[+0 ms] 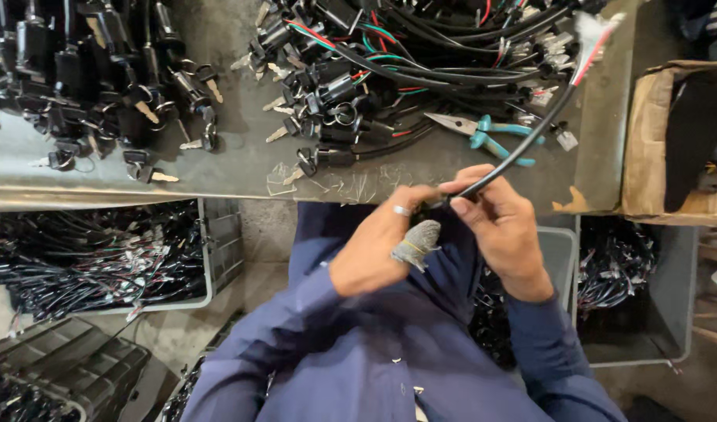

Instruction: The person repeatedly strips the outer insulation from black wires using pliers, then pulls out the inner colored wires. The person handles multiple wires one at a time, placing the stripped wires on the table.

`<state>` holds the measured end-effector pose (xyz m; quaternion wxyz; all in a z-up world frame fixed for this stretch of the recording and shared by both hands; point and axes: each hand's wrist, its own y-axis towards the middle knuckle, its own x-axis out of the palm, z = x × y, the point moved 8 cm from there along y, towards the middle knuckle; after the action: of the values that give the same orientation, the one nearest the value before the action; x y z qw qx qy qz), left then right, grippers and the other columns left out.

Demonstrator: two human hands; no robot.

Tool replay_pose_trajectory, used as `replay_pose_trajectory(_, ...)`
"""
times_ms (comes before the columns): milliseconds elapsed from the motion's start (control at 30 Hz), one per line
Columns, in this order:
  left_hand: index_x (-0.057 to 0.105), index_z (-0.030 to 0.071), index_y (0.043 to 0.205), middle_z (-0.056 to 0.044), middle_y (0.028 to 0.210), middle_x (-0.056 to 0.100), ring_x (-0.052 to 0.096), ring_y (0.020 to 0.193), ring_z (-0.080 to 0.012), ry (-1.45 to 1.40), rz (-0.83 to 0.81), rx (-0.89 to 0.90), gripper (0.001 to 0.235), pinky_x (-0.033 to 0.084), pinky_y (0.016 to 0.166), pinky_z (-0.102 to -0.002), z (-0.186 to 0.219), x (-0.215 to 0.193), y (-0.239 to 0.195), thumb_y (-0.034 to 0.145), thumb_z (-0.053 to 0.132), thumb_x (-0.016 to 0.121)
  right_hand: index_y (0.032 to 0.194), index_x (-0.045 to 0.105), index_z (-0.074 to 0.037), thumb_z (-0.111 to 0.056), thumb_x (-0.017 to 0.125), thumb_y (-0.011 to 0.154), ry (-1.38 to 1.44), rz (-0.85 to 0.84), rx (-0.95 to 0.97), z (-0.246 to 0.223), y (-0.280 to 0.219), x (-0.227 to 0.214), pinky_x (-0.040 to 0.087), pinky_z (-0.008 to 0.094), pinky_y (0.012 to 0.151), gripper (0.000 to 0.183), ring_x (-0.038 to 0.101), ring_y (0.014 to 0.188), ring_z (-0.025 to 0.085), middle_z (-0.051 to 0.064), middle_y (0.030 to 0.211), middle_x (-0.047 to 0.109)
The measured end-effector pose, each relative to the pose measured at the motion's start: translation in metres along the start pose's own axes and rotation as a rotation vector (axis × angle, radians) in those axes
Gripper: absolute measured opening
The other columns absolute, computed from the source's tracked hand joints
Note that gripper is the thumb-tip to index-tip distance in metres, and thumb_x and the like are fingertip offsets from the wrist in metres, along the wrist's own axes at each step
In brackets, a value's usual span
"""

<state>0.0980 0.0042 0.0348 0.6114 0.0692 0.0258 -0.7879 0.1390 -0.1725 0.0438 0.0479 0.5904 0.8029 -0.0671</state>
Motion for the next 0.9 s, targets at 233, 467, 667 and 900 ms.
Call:
replay_pose_trajectory(233,0.054,0.008,0.140,-0.013,0.129,0.066,0.068,0.120,-0.0298,-0.048,-0.003,0.198,0.050,0.054,0.104,-0.036,0.013,-0.019,0.002,0.094,0.003,0.071,0.110,0.061,-0.004,0.006,0.075,0.093,0.278,-0.009,-0.018,0.004,-0.009,0.017,0.054,0.029,0.099,0.024,0.067,0.112,0.015,0.009,0.114,0.068)
replay_pose_trajectory(467,0.060,0.014,0.140,-0.013,0.134,0.063,0.065,0.119,-0.0313,0.180,0.093,0.300,0.056,0.054,0.103,-0.036,0.019,-0.011,-0.011,0.088,-0.001,0.073,0.131,0.051,-0.005,0.003,0.077,0.087,0.240,0.100,0.124,0.019,-0.019,0.019,0.057,0.023,0.089,0.051,0.069,0.100,0.011,0.005,0.106,0.069)
replay_pose_trajectory(667,0.059,0.010,0.136,-0.015,0.129,0.062,0.063,0.115,-0.0338,0.239,-0.006,0.368,0.067,0.051,0.100,-0.037,0.010,-0.005,-0.005,0.071,-0.002,0.071,0.143,0.053,-0.002,0.000,0.077,0.089,0.147,0.057,0.197,0.002,-0.017,0.027,0.056,0.023,0.078,0.059,0.065,0.089,0.008,0.007,0.101,0.070)
replay_pose_trajectory(900,0.057,0.005,0.130,-0.011,0.109,0.062,0.063,0.100,-0.0175,-0.286,0.197,0.087,0.040,0.053,0.090,-0.031,-0.025,-0.004,0.000,0.093,-0.003,0.071,0.139,0.057,-0.003,-0.011,0.056,0.105,0.441,0.330,0.216,0.040,-0.058,0.053,0.055,0.024,0.064,0.036,0.065,0.080,0.010,0.009,0.117,0.071)
